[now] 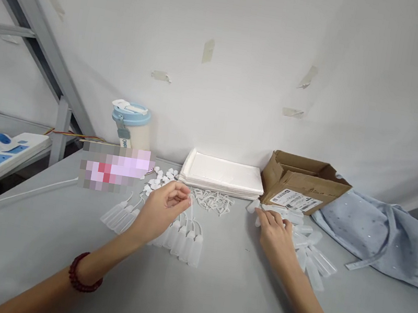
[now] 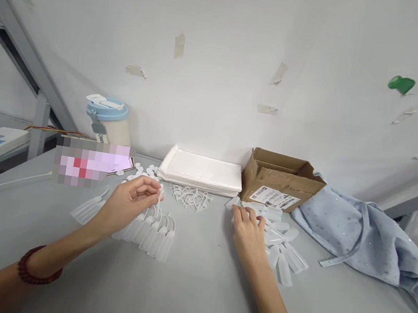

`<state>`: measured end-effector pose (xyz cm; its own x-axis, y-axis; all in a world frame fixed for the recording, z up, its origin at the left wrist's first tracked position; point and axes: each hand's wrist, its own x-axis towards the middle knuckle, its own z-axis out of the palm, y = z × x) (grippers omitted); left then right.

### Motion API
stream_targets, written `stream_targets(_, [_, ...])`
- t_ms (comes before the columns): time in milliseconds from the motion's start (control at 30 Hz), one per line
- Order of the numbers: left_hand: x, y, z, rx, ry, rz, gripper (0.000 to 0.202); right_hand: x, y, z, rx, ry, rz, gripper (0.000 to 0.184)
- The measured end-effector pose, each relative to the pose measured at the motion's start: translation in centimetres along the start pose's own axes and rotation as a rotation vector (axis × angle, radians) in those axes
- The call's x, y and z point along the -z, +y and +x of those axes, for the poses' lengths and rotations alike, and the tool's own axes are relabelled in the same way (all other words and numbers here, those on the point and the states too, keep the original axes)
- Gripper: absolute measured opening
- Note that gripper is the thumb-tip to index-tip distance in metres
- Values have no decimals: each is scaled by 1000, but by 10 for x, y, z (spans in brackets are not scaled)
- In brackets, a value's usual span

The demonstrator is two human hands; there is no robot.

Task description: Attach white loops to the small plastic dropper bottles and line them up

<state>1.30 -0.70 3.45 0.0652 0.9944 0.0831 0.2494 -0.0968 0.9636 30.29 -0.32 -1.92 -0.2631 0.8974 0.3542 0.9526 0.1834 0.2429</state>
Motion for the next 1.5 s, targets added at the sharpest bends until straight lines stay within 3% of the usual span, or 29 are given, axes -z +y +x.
stream_targets(367, [-12,4,-13,95,-85,-88,24,10,-8,-1,49,53,124,38])
stream_targets(533, [-24,6,-23,130,-139,-156,23,35,-47,-12,124,182,542,27])
stream_targets(633, [-31,4,-28,157,-176,-214,25,47,-72,-22,117,161,816,28])
stream_targets(767, [-34,3,-33,210,-222,-265,27,53,-85,-32,111,124,980,29])
stream_targets(1500, [-36,0,-40,173,-253,-214,25,54,-85,-36,185,111,962,36])
